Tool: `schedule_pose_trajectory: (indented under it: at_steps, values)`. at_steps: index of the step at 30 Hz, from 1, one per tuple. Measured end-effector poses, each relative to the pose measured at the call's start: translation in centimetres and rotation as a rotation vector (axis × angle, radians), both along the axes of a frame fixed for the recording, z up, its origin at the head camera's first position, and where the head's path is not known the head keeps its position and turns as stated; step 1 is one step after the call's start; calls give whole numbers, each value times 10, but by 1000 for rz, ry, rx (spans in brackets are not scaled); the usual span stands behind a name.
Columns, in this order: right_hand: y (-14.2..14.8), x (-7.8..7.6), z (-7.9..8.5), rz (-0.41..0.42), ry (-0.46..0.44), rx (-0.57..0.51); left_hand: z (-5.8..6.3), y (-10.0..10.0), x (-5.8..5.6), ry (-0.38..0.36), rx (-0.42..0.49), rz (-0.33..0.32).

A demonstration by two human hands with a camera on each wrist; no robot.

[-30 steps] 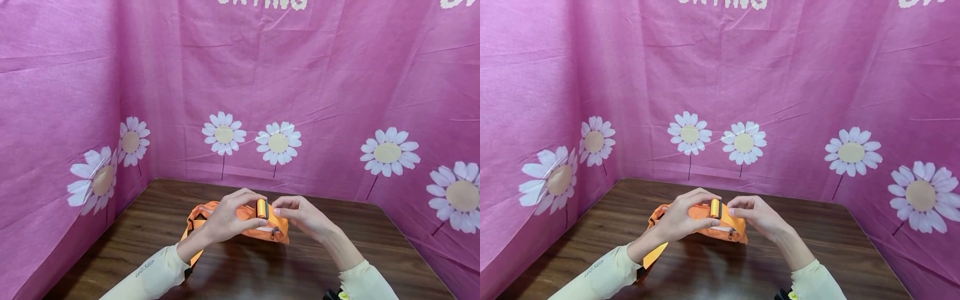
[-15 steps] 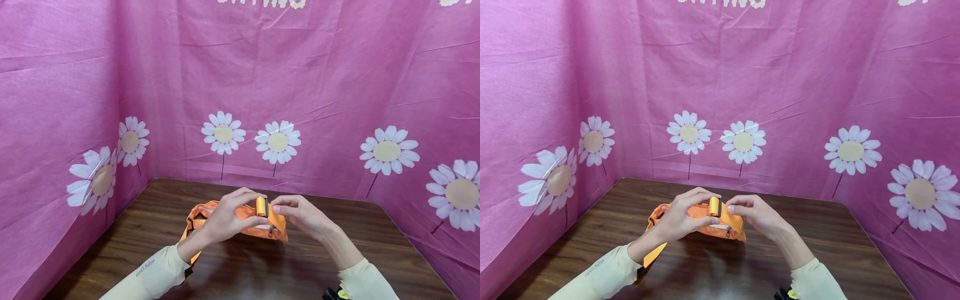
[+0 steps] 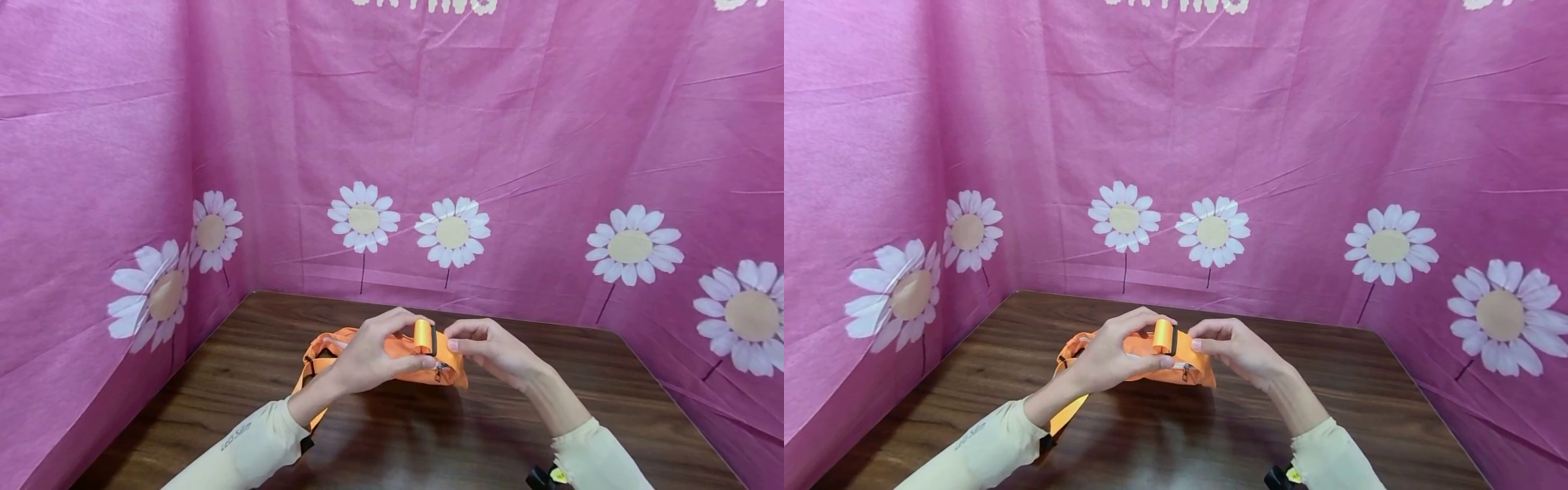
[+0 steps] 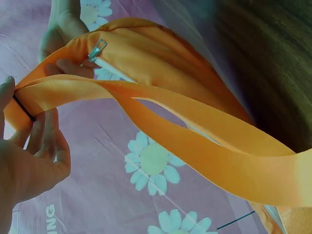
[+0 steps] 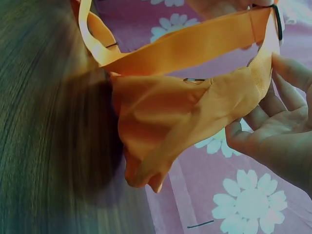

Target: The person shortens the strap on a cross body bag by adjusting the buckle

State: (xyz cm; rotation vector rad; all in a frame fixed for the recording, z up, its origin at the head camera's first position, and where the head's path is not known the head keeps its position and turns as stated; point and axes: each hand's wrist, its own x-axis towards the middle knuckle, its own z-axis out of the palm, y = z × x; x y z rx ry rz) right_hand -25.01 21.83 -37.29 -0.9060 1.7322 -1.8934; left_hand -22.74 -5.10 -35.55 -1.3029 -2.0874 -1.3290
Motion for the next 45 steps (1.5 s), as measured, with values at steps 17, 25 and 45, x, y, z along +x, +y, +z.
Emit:
schedule_pose_trajectory:
  at_steps: [17, 25, 45]
  values:
    - [-4, 6, 6, -101, -8, 66, -3, 1, -3, 96, 2, -18]
    - [2, -2, -6, -85, 4, 56, 2, -4, -2, 99, 64, 56]
    - [-7, 5, 1, -61, 10, -28, -8, 3, -5, -13, 16, -7]
